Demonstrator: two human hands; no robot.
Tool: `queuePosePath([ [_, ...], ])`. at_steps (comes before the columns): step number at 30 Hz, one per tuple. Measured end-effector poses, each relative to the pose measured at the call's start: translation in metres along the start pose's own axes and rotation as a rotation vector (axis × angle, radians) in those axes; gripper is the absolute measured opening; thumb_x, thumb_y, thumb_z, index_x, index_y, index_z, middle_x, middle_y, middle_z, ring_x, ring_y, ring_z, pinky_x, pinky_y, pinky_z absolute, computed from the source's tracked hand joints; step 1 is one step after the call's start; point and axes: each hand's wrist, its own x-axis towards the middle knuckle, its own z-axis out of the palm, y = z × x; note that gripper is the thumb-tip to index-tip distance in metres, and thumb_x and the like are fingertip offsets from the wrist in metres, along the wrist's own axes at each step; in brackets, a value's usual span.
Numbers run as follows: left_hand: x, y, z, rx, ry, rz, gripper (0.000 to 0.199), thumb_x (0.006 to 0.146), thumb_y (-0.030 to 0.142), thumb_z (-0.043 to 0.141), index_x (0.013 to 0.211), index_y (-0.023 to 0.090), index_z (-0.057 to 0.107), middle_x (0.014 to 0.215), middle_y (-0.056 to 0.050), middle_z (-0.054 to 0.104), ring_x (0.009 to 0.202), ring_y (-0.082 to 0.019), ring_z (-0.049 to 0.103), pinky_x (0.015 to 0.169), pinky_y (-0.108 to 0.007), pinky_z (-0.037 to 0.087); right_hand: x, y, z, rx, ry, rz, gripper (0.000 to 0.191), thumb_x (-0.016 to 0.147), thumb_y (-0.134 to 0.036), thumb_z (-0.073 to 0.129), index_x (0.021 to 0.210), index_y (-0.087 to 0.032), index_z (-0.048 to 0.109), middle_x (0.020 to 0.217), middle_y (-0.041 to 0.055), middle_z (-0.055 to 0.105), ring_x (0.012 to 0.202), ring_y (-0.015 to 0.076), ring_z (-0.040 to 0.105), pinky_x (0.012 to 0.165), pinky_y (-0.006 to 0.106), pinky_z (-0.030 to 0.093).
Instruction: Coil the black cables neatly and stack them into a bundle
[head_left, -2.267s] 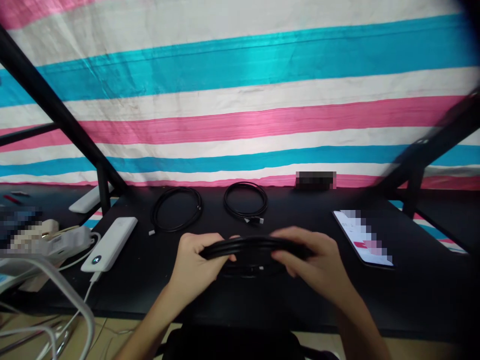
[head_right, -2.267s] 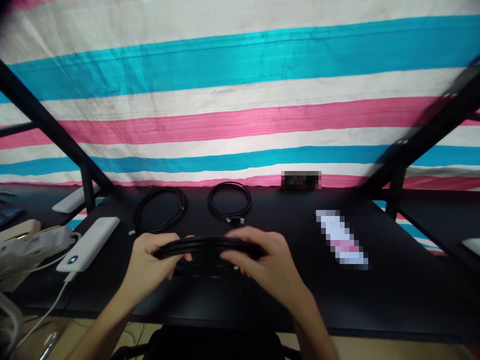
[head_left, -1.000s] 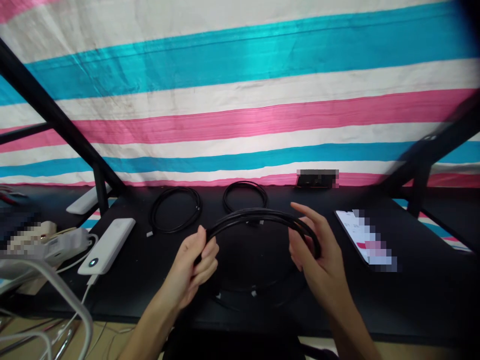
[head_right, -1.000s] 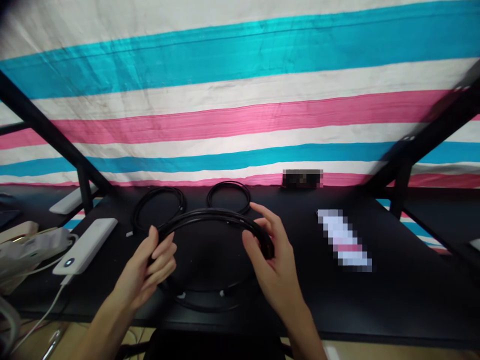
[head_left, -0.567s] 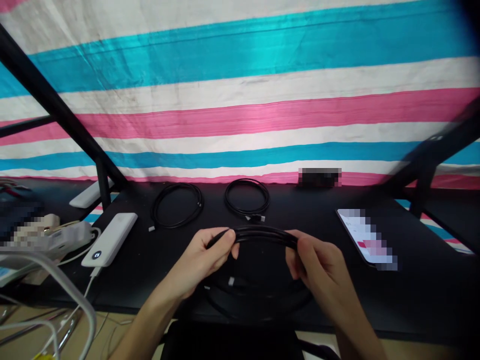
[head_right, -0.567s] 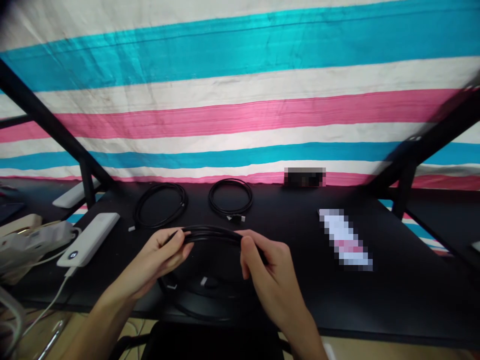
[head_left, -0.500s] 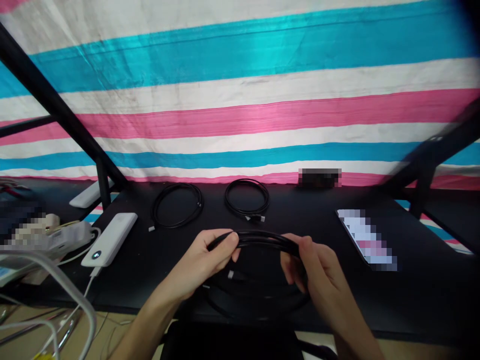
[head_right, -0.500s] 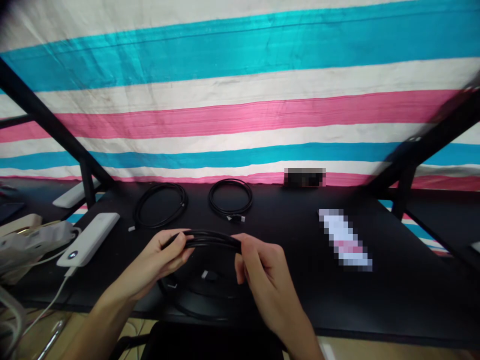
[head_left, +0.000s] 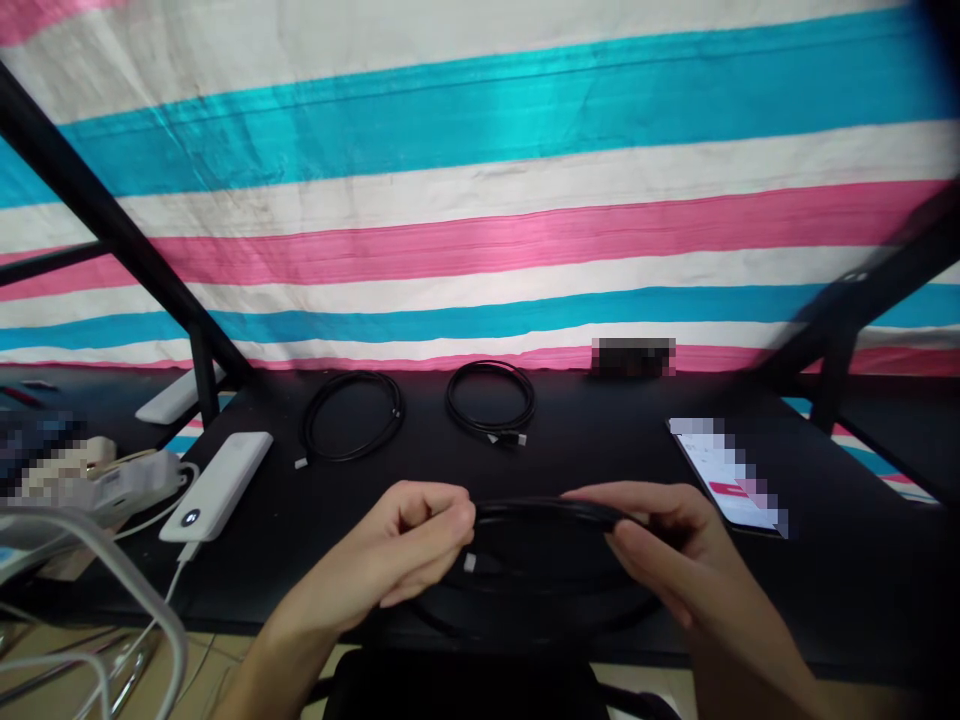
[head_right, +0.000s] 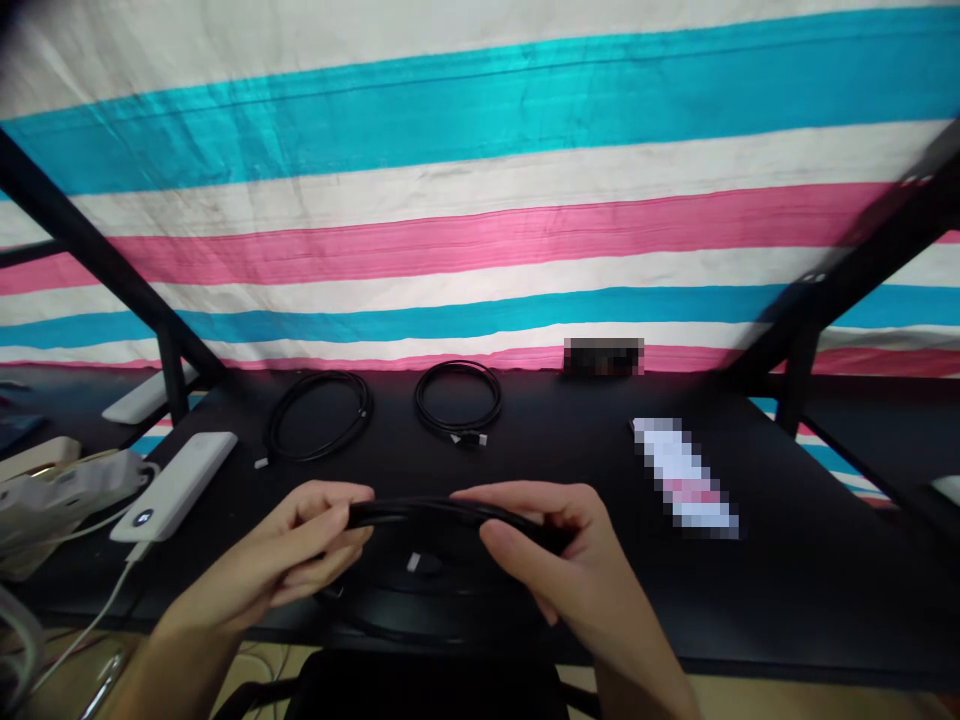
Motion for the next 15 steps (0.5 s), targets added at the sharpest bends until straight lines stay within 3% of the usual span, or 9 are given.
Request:
queuePosePath([
  [4, -0.001, -0.001, -0.001, 0.092, 0.055, -0.001, 0.04, 0.074, 0.055, 0.068, 0.072, 0.016, 0.058, 0.048, 0.009, 0.031, 0.036, -0.001, 0.018, 0.037, -0.021, 0.007, -0.002, 0.005, -0.007, 0.035, 0.181, -0.08, 0.03, 0.064, -0.049, 0.078, 0.083, -0.025, 0.079, 0.057, 0.0057, 0.067, 0.043, 0.0117, 0.052, 0.035, 0.02, 0.035],
  [6, 0.003, -0.001, 0.001, 0.116, 0.056, -0.002, 0.04, 0.076, 0.051, 0.067, 0.064, 0.015, 0.055, 0.047, 0.009, 0.029, 0.036, -0.001, 0.018, 0.037, -0.021, 0.005, 0.0, 0.008, -0.01, 0.043, 0.222, -0.102, 0.028, 0.063, -0.046, 0.08, 0.081, -0.025, 0.079, 0.062, 0.0064, 0.069, 0.045, 0.012, 0.053, 0.036, 0.02, 0.036],
  [10, 0.015, -0.001, 0.005, -0.112, 0.199, 0.113, 0.045, 0.076, 0.039, 0.07, 0.054, 0.018, 0.038, 0.043, 0.012, 0.018, 0.037, -0.001, 0.011, 0.038, -0.021, 0.004, 0.012, 0.018, -0.016, 0.093, 0.197, -0.079, 0.03, 0.068, -0.047, 0.077, 0.082, -0.02, 0.076, 0.041, -0.0037, 0.048, 0.032, 0.0042, 0.029, 0.031, 0.017, 0.02],
  [13, 0.027, 0.001, 0.004, -0.385, 0.352, 0.229, 0.052, 0.074, 0.031, 0.071, 0.052, 0.019, 0.026, 0.043, 0.012, 0.016, 0.036, -0.001, 0.01, 0.036, -0.02, 0.009, 0.024, 0.029, -0.01, 0.18, 0.095, -0.076, 0.028, 0.077, -0.046, 0.07, 0.077, -0.018, 0.071, 0.036, -0.0096, 0.034, 0.033, 0.0051, 0.032, 0.042, 0.02, 0.039],
  [15, 0.035, 0.002, 0.0, -0.51, 0.434, 0.267, 0.048, 0.076, 0.027, 0.068, 0.053, 0.019, 0.027, 0.042, 0.012, 0.018, 0.034, -0.001, 0.011, 0.035, -0.019, 0.012, 0.03, 0.038, 0.004, 0.223, 0.06, -0.046, 0.032, 0.083, -0.048, 0.064, 0.074, -0.017, 0.066, 0.038, -0.0092, 0.036, 0.04, 0.0082, 0.045, 0.062, 0.027, 0.051],
])
